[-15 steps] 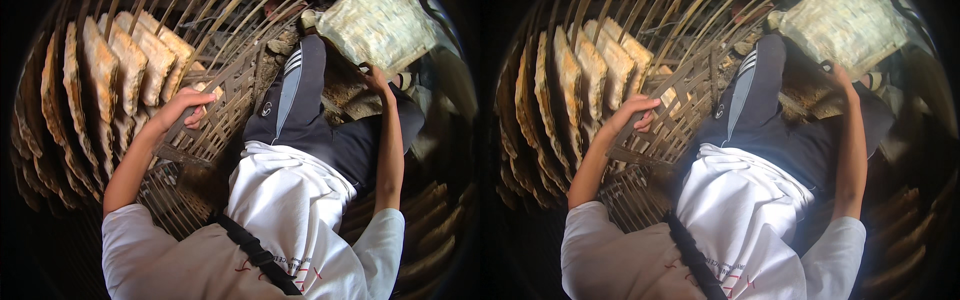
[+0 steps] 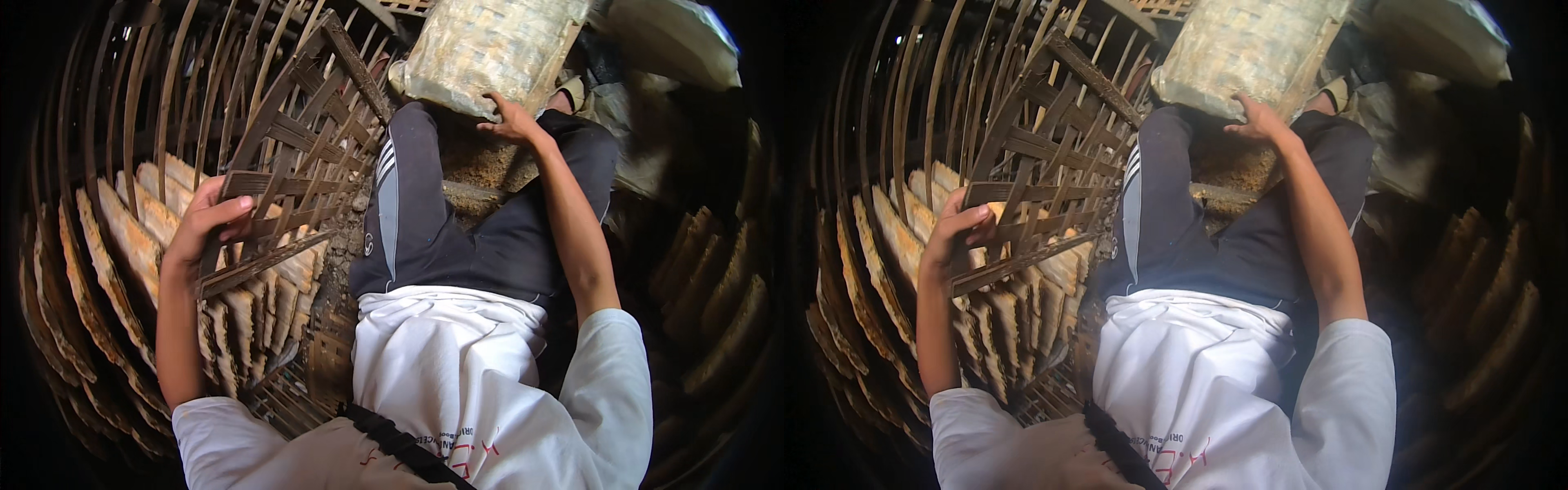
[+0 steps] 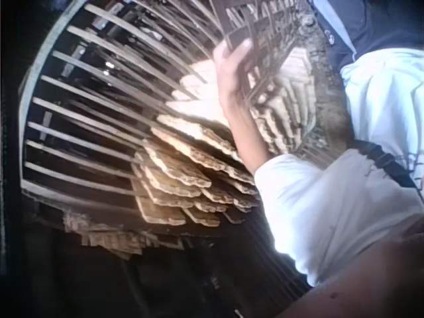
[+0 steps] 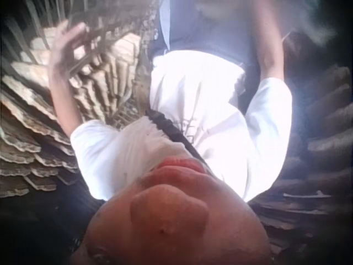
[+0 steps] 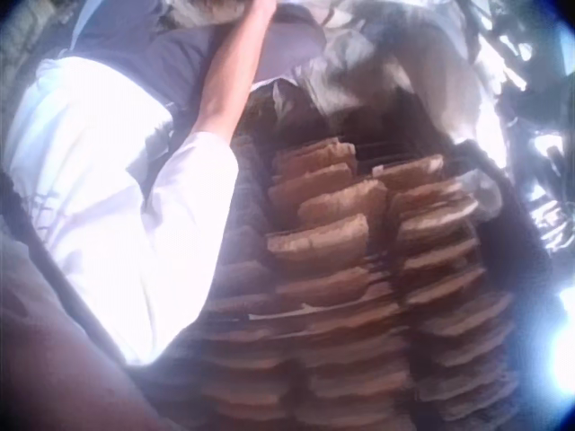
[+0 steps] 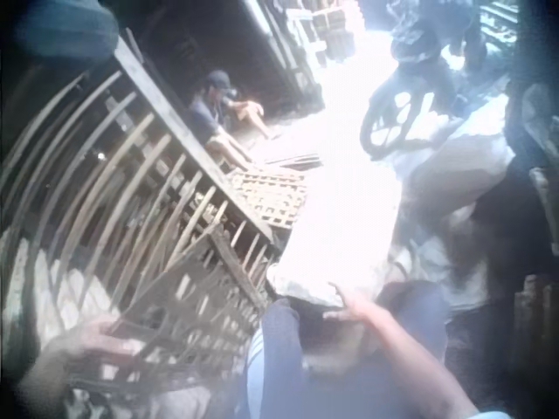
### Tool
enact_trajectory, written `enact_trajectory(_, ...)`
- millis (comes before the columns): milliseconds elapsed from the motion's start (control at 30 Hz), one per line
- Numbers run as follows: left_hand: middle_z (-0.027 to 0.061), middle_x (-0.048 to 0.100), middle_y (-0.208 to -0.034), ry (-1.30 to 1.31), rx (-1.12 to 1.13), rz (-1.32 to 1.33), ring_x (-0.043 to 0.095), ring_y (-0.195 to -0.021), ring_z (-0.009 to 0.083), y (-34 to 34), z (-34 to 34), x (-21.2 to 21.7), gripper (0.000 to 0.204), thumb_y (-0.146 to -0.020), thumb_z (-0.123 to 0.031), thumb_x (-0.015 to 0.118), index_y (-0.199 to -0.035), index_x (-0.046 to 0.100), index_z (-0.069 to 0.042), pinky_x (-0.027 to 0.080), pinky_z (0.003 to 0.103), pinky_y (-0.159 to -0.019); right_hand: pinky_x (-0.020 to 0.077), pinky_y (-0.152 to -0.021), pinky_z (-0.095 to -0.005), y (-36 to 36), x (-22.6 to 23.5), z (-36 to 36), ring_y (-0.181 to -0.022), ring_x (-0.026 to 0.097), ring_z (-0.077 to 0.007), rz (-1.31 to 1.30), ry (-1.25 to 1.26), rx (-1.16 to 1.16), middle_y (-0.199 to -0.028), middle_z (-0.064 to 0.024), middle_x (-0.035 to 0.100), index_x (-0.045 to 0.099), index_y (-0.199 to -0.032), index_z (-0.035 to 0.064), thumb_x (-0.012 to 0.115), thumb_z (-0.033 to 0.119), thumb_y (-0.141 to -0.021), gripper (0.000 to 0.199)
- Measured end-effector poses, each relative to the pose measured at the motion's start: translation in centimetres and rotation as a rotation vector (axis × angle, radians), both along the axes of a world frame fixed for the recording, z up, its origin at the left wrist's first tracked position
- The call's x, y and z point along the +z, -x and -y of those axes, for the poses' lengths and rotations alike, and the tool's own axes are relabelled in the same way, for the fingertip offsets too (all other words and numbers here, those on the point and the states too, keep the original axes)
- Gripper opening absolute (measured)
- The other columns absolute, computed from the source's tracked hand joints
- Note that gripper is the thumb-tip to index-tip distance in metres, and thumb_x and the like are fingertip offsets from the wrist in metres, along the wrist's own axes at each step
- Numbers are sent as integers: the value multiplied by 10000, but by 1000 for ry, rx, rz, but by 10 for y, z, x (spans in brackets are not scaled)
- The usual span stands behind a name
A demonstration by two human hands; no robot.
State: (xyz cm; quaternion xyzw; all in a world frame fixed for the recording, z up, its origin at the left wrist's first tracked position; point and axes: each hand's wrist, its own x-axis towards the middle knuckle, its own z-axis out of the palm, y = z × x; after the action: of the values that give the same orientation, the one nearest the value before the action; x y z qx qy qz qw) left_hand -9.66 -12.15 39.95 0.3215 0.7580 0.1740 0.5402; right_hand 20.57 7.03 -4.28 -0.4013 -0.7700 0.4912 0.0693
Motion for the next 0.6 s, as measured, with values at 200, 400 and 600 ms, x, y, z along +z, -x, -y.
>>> enact_trajectory(200, 18, 647, -1032, 114, -379, -316, 579, -928, 123, -31, -69, 69, 490, -804, -174, 780, -1229, 629, 17, 466, 265, -820, 298, -1208, -461, 27, 63, 8, -1471, 325, -338, -572, -170, -107, -1601, -183, 308, 204, -1592, 132, 847, 388, -800, 1052)
enact_trajectory(400, 55, 580, -771, 211, -822, -348, 611, -772, 132, -97, -165, 109, 259, -786, -187, 759, -878, 629, 17, 480, 278, -696, 426, -1040, -352, 36, 74, 4, -1216, 580, -211, -849, 192, -323, -1276, -141, 655, 556, -1386, 82, 731, 331, -913, 562)
enact_trajectory(600, 106, 674, -1192, -406, -884, -906, 638, -1135, 190, -22, -247, 99, 396, -1017, -238, 603, -1372, 571, -65, 518, 384, -973, 490, -804, -309, 19, 82, 0, -889, 595, -107, -885, 222, -675, -979, -64, 709, 649, -1218, 28, 665, 251, -974, 330)
